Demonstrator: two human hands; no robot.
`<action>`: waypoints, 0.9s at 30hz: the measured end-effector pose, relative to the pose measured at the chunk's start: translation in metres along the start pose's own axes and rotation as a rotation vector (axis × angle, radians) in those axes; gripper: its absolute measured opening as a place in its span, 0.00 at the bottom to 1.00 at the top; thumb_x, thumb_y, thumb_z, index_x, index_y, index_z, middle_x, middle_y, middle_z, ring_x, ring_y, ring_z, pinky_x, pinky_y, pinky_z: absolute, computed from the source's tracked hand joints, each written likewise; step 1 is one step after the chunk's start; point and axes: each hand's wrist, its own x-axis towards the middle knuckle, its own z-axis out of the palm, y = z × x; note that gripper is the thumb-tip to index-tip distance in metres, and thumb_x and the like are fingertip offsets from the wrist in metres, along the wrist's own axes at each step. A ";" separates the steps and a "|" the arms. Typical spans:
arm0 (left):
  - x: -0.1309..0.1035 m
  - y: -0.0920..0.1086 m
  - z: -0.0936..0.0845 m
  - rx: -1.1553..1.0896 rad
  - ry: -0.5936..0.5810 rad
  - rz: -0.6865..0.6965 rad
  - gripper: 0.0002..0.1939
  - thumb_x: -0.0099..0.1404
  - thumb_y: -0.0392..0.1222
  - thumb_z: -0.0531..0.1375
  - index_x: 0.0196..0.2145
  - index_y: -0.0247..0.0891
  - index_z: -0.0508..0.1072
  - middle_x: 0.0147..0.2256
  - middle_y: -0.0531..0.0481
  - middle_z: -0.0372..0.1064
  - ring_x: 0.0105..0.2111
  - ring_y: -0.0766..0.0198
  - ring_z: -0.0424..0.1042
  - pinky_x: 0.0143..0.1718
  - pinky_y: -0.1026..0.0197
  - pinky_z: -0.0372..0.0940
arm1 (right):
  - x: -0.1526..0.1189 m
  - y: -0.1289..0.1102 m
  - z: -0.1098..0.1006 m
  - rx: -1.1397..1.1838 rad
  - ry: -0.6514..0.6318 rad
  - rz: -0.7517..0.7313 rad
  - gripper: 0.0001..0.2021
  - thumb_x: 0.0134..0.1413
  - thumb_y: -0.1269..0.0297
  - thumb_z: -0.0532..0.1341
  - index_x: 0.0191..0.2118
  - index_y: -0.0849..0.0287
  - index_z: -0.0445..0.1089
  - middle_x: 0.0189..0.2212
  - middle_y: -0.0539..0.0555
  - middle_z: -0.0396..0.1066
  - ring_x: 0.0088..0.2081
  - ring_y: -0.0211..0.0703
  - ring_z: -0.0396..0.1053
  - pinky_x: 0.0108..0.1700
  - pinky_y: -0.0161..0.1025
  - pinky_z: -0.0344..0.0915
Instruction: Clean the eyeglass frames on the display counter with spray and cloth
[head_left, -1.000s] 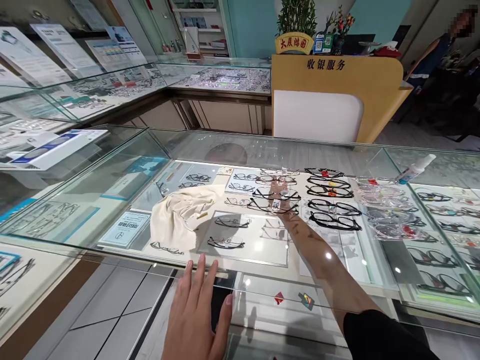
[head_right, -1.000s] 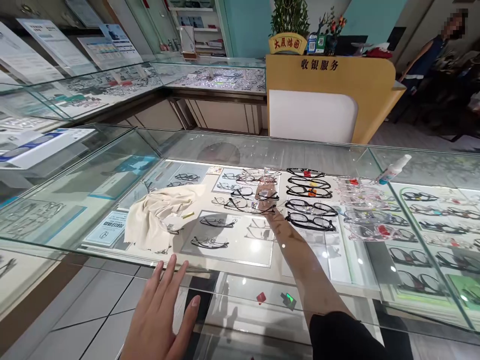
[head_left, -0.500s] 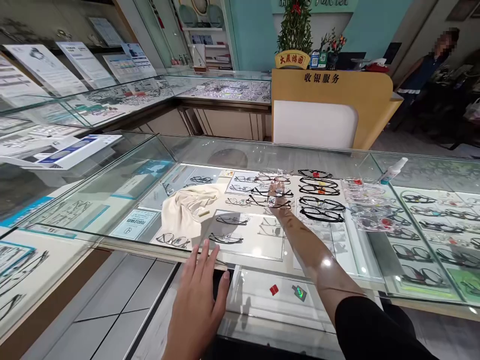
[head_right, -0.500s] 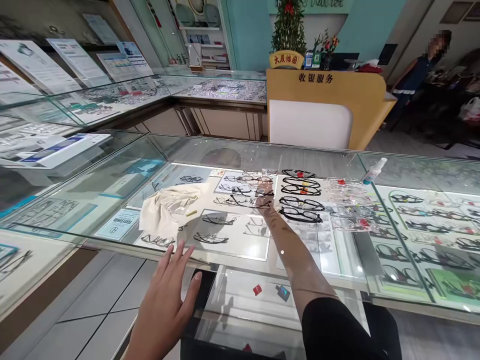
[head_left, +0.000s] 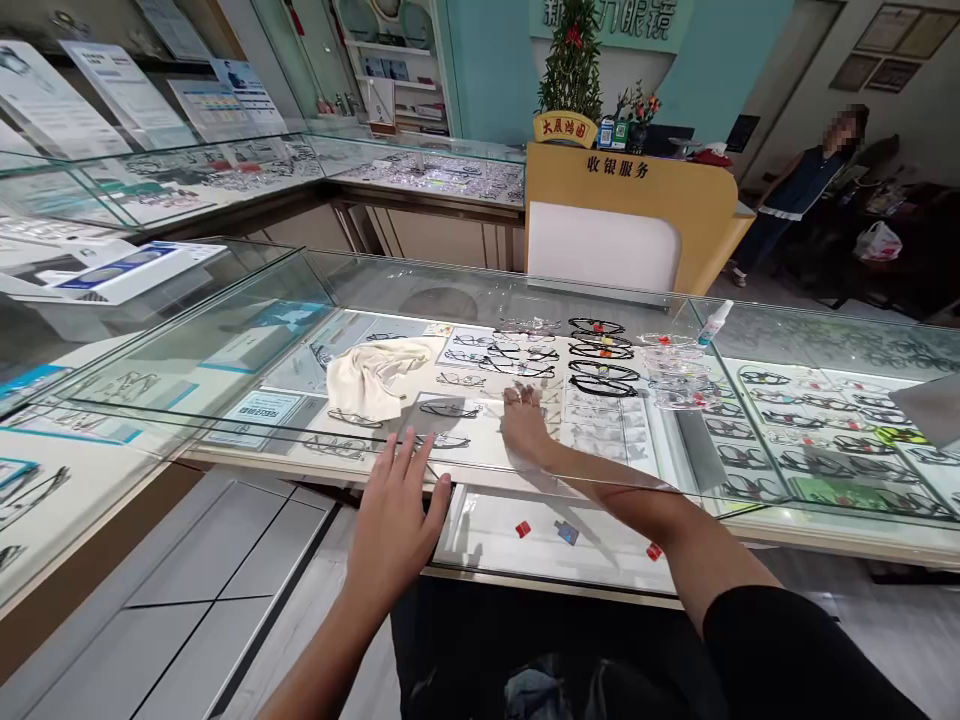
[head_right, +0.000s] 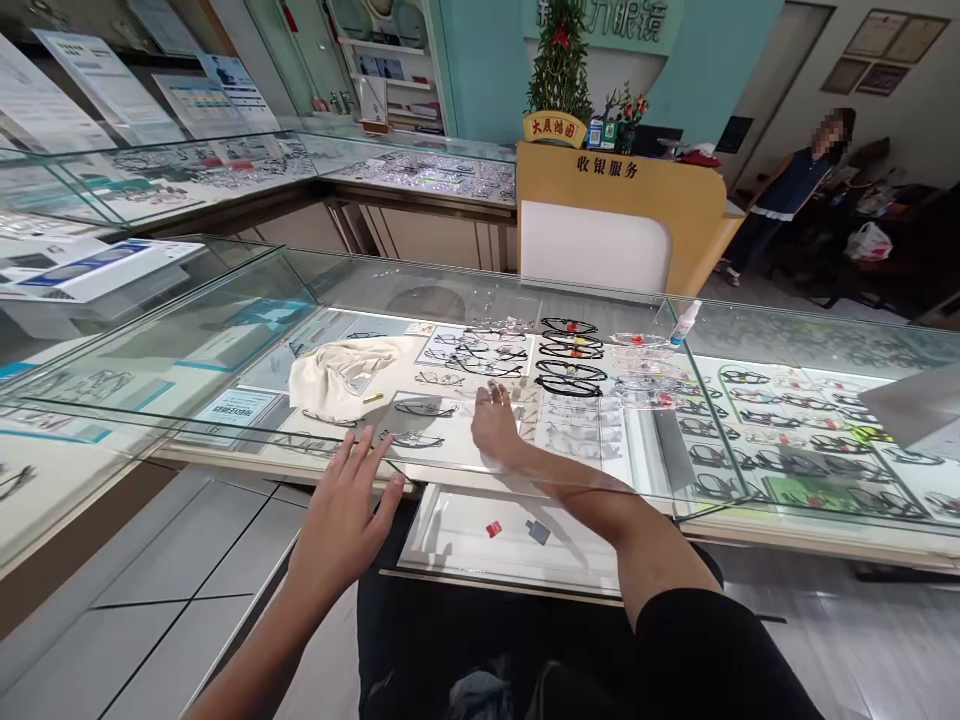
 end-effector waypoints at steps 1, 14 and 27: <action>-0.001 0.000 0.000 -0.006 0.007 -0.004 0.32 0.82 0.55 0.50 0.73 0.33 0.70 0.77 0.31 0.61 0.81 0.34 0.52 0.78 0.29 0.55 | -0.014 -0.008 0.001 -0.005 -0.029 -0.028 0.22 0.74 0.70 0.61 0.70 0.66 0.71 0.73 0.71 0.66 0.79 0.64 0.57 0.81 0.64 0.53; 0.002 -0.051 -0.022 -0.108 -0.193 0.157 0.43 0.78 0.68 0.55 0.81 0.46 0.59 0.80 0.40 0.56 0.81 0.38 0.53 0.80 0.31 0.49 | -0.177 -0.032 -0.138 0.268 -0.496 -0.199 0.15 0.74 0.66 0.55 0.51 0.63 0.79 0.61 0.68 0.77 0.65 0.58 0.73 0.69 0.55 0.70; 0.003 -0.071 -0.009 0.048 -0.078 0.319 0.58 0.70 0.76 0.62 0.83 0.44 0.47 0.77 0.32 0.62 0.80 0.32 0.56 0.79 0.30 0.45 | 0.009 0.016 -0.271 0.155 -0.027 -0.198 0.32 0.84 0.44 0.47 0.49 0.63 0.82 0.58 0.64 0.79 0.62 0.58 0.73 0.66 0.52 0.64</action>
